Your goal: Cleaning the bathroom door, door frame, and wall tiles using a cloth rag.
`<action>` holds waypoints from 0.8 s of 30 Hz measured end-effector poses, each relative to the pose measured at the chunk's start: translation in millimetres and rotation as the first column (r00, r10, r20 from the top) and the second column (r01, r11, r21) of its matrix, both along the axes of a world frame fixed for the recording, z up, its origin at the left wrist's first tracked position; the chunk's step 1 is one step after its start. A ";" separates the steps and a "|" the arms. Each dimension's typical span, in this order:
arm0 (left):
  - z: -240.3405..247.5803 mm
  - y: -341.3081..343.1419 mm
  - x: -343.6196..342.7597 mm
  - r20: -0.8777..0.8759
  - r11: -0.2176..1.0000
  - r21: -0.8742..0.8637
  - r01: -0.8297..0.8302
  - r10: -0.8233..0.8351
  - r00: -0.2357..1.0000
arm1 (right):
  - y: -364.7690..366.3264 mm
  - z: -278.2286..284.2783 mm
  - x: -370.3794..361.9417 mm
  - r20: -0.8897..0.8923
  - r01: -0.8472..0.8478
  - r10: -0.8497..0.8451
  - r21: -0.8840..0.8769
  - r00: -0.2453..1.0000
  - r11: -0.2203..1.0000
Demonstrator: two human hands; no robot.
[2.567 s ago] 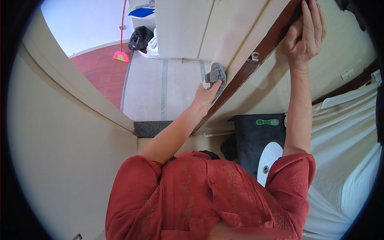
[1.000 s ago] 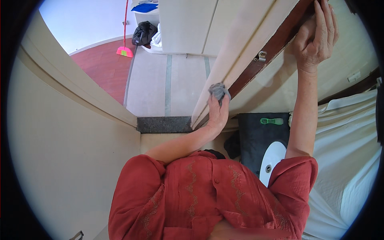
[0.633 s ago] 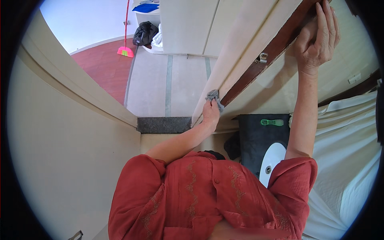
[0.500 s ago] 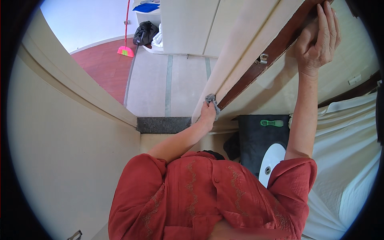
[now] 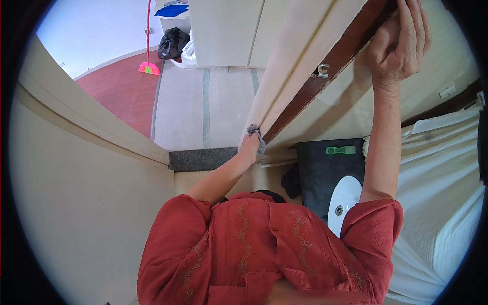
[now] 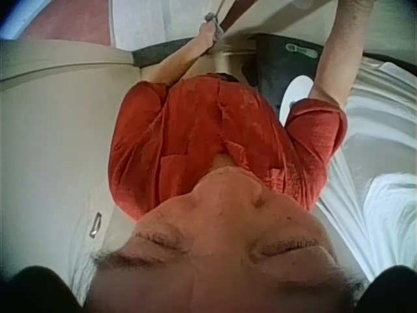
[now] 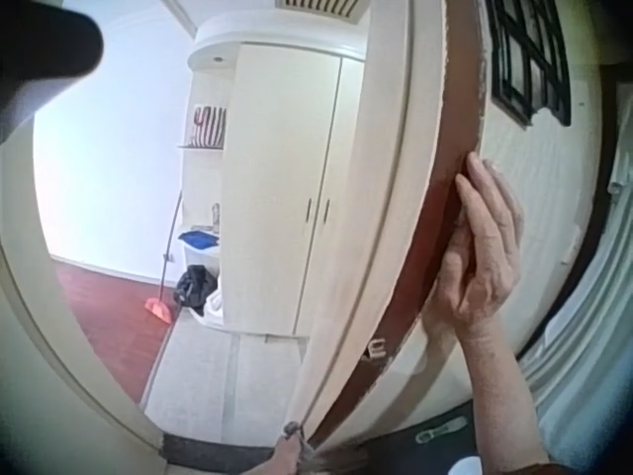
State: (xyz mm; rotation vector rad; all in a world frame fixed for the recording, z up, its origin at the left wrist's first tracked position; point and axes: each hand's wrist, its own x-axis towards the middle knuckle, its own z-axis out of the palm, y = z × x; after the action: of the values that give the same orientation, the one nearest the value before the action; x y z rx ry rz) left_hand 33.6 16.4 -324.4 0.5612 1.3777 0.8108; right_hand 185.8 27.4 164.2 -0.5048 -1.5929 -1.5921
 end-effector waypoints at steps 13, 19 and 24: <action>156.4 -50.2 -9.3 0.072 0.822 0.569 -0.023 -0.022 0.997 | 2.6 -0.4 -4.0 -0.025 -0.052 0.052 0.010 0.998 0.999; 167.8 -61.3 -23.3 -0.011 0.684 0.726 0.065 -0.082 0.997 | -4.1 5.1 -4.7 -0.039 -0.104 0.103 -0.019 0.994 0.994; 191.9 -76.8 -49.2 0.003 0.656 0.753 0.050 -0.079 0.997 | -49.6 -40.2 -46.9 -0.255 -0.281 0.202 -0.331 0.946 0.901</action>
State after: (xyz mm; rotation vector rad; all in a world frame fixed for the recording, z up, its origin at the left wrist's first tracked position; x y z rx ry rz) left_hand -15.7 -60.4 -132.5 1.2320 0.9237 1.3383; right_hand 138.9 -22.2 124.0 -0.6234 -1.7134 -1.0208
